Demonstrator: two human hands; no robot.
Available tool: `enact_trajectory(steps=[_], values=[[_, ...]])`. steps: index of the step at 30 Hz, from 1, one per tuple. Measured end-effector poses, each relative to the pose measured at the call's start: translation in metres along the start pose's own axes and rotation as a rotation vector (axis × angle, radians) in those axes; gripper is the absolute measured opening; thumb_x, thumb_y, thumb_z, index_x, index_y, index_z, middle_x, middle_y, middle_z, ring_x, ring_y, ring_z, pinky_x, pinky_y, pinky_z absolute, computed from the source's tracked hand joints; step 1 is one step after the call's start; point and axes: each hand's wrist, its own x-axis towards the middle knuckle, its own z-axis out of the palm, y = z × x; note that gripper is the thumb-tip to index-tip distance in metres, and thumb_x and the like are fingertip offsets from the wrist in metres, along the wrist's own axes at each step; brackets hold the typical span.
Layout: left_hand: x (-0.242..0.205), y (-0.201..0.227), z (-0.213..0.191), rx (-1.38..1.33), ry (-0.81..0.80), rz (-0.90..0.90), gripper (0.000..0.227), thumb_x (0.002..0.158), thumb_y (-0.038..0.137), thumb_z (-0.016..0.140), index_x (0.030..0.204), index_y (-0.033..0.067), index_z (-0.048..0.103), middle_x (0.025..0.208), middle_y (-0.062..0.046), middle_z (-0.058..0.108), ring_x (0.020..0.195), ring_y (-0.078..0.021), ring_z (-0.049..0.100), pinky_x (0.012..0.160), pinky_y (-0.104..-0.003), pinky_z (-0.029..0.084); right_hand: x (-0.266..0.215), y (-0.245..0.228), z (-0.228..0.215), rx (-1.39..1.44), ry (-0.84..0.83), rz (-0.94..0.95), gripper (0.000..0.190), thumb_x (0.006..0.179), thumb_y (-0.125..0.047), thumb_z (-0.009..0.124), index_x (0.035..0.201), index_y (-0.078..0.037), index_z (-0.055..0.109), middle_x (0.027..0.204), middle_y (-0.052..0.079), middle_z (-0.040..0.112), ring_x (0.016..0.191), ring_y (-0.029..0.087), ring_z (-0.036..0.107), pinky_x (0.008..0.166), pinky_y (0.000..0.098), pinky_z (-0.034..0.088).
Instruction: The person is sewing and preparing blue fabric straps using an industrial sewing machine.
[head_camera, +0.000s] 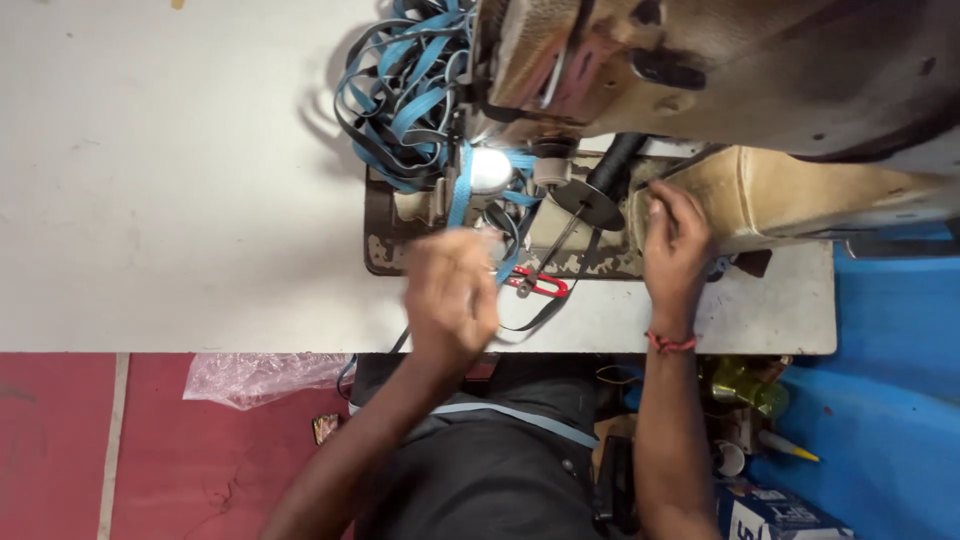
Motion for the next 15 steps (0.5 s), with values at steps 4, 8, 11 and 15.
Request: enact_trajectory(steps=[4,8,11,15], values=[[-0.026,0.006,0.038,-0.173,-0.438,0.076,0.032,0.087,-0.001,0.070,0.119,-0.0053,0.065,0.112,-0.017,0.066,0.103,-0.0316,0.064,0.090,-0.042,0.056,0.014,0.037,0.027,0.250,-0.121,0.287,0.036,0.102,-0.009,0.065,0.137,-0.001,0.060,0.124,0.011,0.069,0.109,0.016,0.068,0.091,0.0296,0.057],[-0.049,-0.012,0.101,-0.072,-0.637,-0.026,0.042,0.084,-0.002,0.069,0.124,-0.0113,0.062,0.106,-0.024,0.065,0.099,-0.0384,0.064,0.083,-0.045,0.055,0.017,0.069,0.052,0.395,-0.125,0.262,0.046,0.104,-0.012,0.068,0.145,0.002,0.052,0.129,0.013,0.067,0.115,0.015,0.065,0.099,0.0285,0.055],[-0.050,-0.021,0.131,0.253,-0.728,-0.032,0.061,0.073,-0.011,0.062,0.133,-0.0195,0.054,0.107,-0.031,0.065,0.094,-0.0357,0.065,0.083,-0.041,0.058,0.017,0.080,0.064,0.486,-0.107,0.345,0.049,0.104,-0.013,0.068,0.147,0.002,0.049,0.124,0.012,0.068,0.110,0.014,0.065,0.097,0.0256,0.053],[-0.045,-0.036,0.162,0.201,-0.717,-0.182,0.049,0.073,-0.009,0.062,0.121,-0.0176,0.055,0.103,-0.029,0.065,0.088,-0.0388,0.068,0.074,-0.046,0.058,0.019,0.077,0.069,0.736,-0.096,0.439,0.054,0.097,-0.006,0.074,0.145,0.006,0.052,0.116,0.013,0.069,0.101,0.015,0.065,0.090,0.0268,0.054]])
